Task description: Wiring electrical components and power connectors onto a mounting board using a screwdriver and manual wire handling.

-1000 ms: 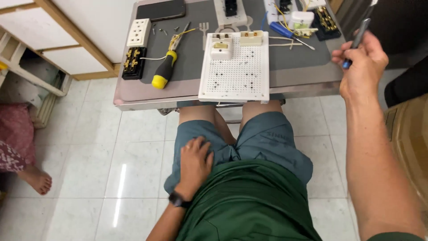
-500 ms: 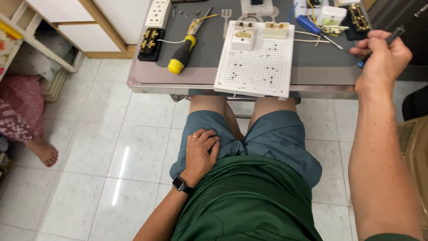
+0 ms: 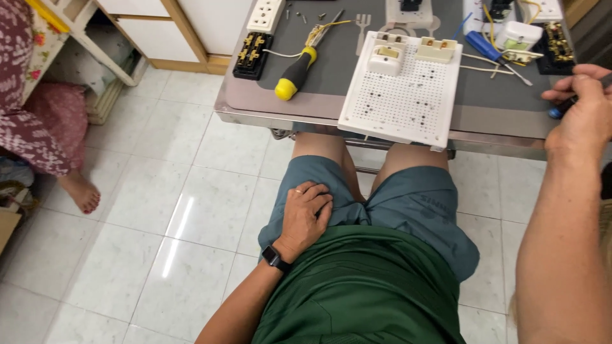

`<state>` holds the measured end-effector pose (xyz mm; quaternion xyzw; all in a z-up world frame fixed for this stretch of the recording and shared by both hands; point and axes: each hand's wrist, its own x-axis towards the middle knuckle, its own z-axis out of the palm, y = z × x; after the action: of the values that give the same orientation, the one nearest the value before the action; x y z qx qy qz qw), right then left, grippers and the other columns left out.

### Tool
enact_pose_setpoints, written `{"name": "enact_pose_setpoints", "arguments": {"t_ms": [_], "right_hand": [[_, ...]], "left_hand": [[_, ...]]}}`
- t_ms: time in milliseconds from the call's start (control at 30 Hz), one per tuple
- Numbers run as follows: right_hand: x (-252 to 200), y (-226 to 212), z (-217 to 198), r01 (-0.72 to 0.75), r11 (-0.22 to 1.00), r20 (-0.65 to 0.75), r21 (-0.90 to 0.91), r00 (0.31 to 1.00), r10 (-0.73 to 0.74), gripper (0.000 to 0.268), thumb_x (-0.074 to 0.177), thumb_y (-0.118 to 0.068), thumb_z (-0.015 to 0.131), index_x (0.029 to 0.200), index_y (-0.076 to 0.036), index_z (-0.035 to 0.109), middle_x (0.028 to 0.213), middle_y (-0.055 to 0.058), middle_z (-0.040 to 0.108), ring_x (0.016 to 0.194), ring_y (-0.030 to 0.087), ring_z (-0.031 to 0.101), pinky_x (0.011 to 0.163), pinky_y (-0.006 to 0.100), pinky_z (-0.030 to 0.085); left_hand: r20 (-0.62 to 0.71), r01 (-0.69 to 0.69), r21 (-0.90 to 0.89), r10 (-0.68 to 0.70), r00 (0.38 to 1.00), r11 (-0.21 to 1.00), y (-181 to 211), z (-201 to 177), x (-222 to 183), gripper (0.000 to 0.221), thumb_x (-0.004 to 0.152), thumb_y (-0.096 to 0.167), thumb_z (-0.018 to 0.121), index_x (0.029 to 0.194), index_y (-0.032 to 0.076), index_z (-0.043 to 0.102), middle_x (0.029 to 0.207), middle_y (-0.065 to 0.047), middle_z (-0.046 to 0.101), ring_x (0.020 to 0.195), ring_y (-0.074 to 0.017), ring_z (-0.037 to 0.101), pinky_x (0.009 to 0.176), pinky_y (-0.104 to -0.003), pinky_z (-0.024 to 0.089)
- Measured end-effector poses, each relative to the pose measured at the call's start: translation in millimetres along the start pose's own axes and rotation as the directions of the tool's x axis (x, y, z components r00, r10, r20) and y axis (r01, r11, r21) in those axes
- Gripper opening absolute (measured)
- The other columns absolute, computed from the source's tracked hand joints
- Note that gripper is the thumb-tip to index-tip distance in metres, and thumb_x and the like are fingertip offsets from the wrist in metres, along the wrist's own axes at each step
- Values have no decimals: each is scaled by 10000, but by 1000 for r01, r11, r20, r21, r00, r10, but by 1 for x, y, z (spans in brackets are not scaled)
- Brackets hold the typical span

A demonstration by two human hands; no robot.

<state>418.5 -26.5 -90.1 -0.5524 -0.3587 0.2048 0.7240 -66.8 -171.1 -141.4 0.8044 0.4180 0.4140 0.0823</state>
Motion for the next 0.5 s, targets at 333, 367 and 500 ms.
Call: {"name": "enact_pose_setpoints", "arguments": {"t_ms": [333,367,500], "right_hand": [[-40,-62,27,34,998,-94,45,995,-30,124,819,-32,619,909,-40,705,673,92,644,506,172,611,502,243,581],[-42,-65,28,32,999,-82,33,996,-30,124,829,-32,606,909,-39,701,676,84,639,508,174,614,517,245,577],[-36,-55,28,60,994,-88,93,995,-52,137,790,-25,614,895,-16,702,662,103,643,490,172,604,479,242,574]], "left_hand": [[19,-6,-5,7,1000,1000,6,-3,4,121,904,117,607,888,74,719,1026,-48,681,1014,-284,574,779,-427,394],[20,-1,4,1,1000,1000,6,-2,4,119,903,122,610,885,81,720,1023,-42,682,1011,-278,571,790,-422,399],[6,-1,44,1,1000,999,6,1,-1,119,914,137,624,947,78,723,1089,-70,675,1086,-298,580,823,-414,423]]}}
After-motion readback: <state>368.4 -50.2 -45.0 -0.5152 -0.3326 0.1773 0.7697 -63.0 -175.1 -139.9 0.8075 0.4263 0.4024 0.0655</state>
